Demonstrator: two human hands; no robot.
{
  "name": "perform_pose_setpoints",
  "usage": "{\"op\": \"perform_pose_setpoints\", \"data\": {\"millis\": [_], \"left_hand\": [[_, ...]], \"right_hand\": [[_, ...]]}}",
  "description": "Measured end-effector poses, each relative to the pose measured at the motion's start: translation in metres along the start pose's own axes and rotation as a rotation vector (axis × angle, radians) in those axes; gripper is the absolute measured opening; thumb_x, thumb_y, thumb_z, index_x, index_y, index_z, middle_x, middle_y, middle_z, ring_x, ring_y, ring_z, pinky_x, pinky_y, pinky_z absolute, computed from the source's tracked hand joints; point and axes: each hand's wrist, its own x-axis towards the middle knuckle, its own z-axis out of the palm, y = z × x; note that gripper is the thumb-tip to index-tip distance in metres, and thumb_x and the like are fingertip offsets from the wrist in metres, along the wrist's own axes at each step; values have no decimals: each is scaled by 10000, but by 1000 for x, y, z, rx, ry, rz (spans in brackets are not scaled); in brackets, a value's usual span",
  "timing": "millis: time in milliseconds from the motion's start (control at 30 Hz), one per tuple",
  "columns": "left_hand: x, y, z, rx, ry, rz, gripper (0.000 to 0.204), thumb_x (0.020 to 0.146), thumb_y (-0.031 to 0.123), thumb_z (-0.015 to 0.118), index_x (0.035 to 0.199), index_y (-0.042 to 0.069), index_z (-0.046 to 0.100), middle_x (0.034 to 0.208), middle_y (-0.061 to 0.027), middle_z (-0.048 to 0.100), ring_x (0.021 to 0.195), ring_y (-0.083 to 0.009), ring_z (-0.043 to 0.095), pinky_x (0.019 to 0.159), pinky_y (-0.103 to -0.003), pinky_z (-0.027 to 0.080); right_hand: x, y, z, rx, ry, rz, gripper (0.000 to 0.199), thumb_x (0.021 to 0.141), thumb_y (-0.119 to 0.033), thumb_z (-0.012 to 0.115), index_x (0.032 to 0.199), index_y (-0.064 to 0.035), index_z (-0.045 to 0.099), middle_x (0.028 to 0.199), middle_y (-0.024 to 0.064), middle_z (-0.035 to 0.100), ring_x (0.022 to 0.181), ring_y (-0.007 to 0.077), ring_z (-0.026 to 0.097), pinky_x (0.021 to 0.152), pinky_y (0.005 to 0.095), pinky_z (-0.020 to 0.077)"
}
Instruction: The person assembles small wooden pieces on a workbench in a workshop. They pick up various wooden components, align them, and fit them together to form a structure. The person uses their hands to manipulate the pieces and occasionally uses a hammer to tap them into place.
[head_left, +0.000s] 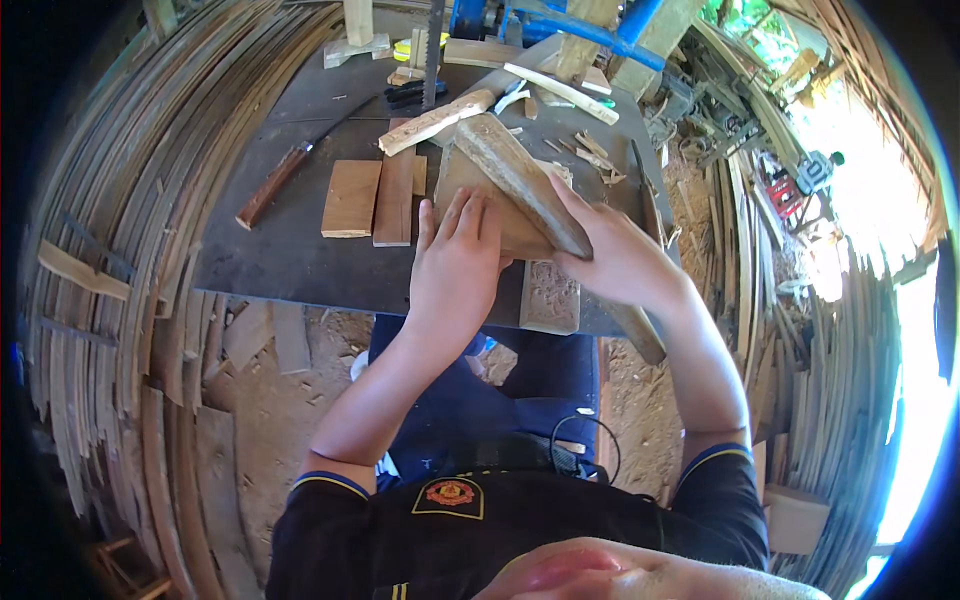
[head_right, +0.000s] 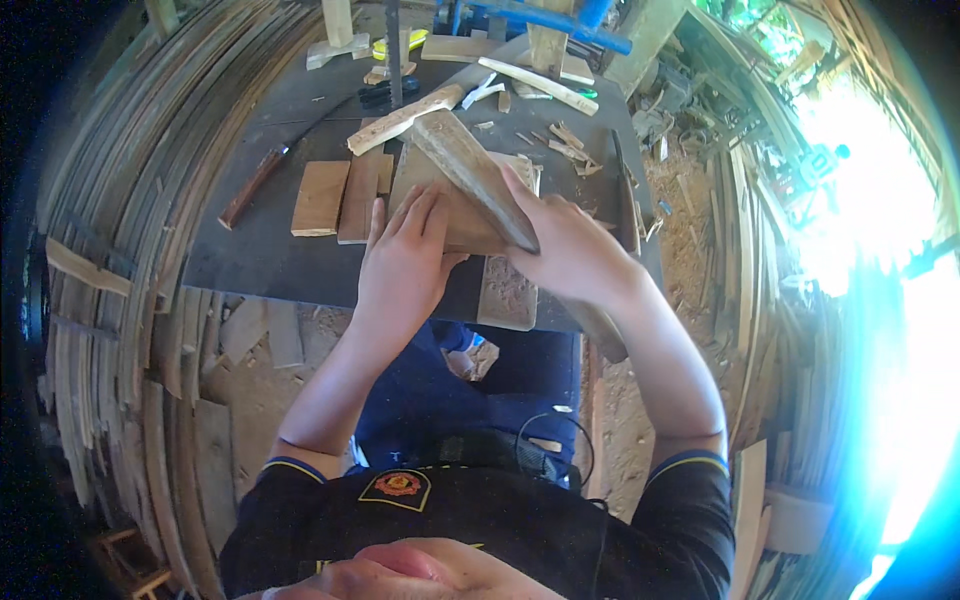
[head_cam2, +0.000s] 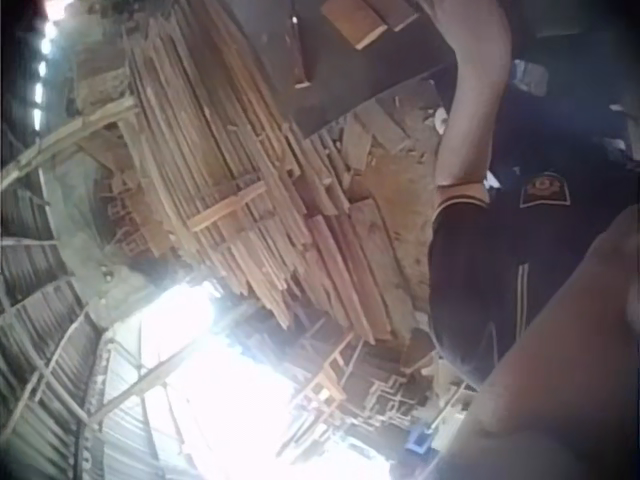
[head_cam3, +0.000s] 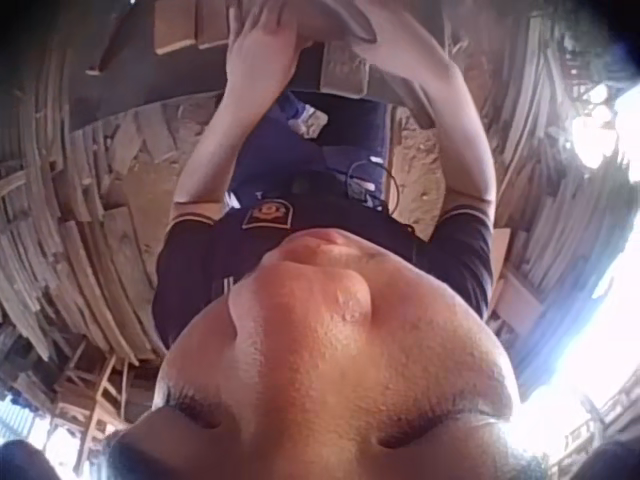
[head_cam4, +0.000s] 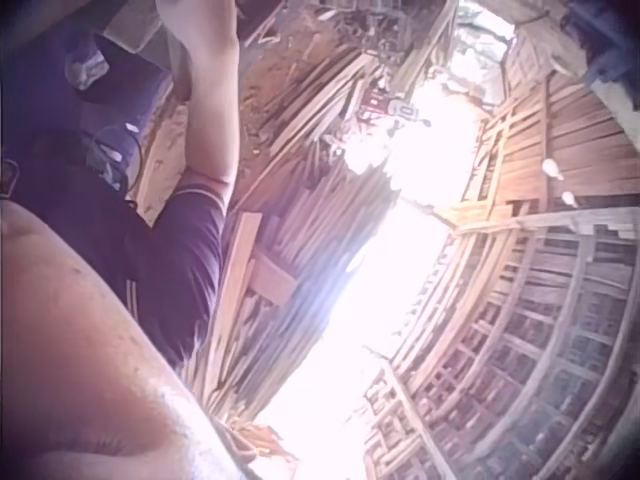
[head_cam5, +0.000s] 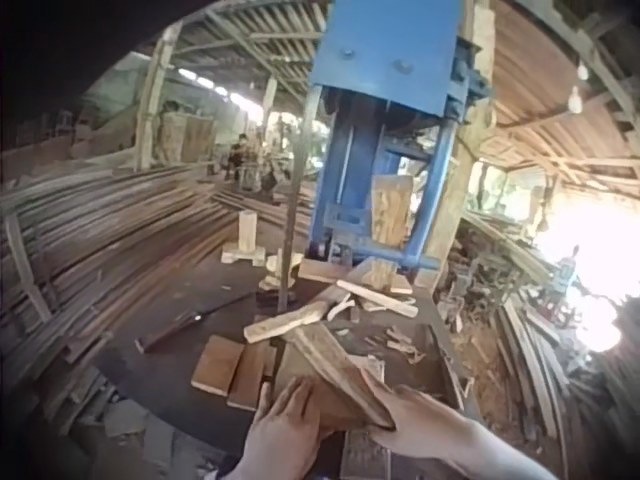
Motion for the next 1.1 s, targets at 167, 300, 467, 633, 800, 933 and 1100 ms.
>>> {"op": "perform_pose_setpoints", "data": {"millis": [167, 300, 467, 633, 800, 933, 1100], "left_hand": [[-1, -7, 11, 111, 49, 68, 540, 850, 134, 742, 1334, -12, 552, 1454, -171, 550, 1435, -320, 476, 1193, -540, 375], [3, -3, 17, 182, 109, 75, 363, 930, 86, 611, 1270, -38, 582, 1397, -199, 592, 1381, -332, 540, 1169, -476, 431], [8, 12, 28, 338, 122, 42, 315, 943, 88, 570, 1215, -70, 599, 1344, -253, 626, 1318, -360, 600, 1117, -451, 490], [11, 28, 32, 453, 85, -11, 361, 939, 118, 570, 1225, -100, 602, 1361, -301, 607, 1321, -395, 592, 1113, -468, 490], [13, 38, 33, 540, -8, -31, 491, 934, 136, 557, 1343, -133, 572, 1405, -318, 578, 1337, -420, 574, 1125, -479, 475], [9, 31, 35, 485, 46, -38, 507, 937, 114, 547, 1377, -139, 550, 1438, -295, 566, 1354, -398, 565, 1146, -485, 453], [8, 35, 38, 510, 17, -38, 495, 948, 95, 552, 1390, -127, 544, 1455, -272, 564, 1370, -381, 554, 1162, -476, 439]], "right_hand": [[-43, 13, 4, 293, -43, 87, 811, 932, -175, 683, 1599, 12, 261, 1338, 358, 596, 1290, 452, 581, 1102, 446, 433], [-59, 16, 8, 330, 24, 162, 752, 966, -170, 664, 1605, -35, 292, 1375, 327, 594, 1293, 439, 591, 1088, 441, 448], [-63, -6, -5, 372, 113, 111, 742, 972, -144, 662, 1624, -137, 307, 1398, 281, 599, 1274, 447, 592, 1062, 437, 474], [-44, -4, 6, 293, 152, -92, 739, 965, -123, 667, 1620, -183, 330, 1391, 258, 609, 1258, 462, 586, 1046, 440, 489], [-40, -3, 7, 307, 135, -84, 718, 961, -119, 674, 1605, -197, 367, 1399, 249, 607, 1272, 443, 581, 1064, 434, 483], [-41, -7, -1, 268, 178, -128, 711, 953, -98, 684, 1595, -178, 390, 1416, 240, 602, 1315, 414, 568, 1092, 421, 468], [-52, -4, -18, 313, 552, -152, 713, 967, -46, 651, 1611, -118, 353, 1405, 181, 623, 1133, 271, 565, 932, 371, 468]]}}
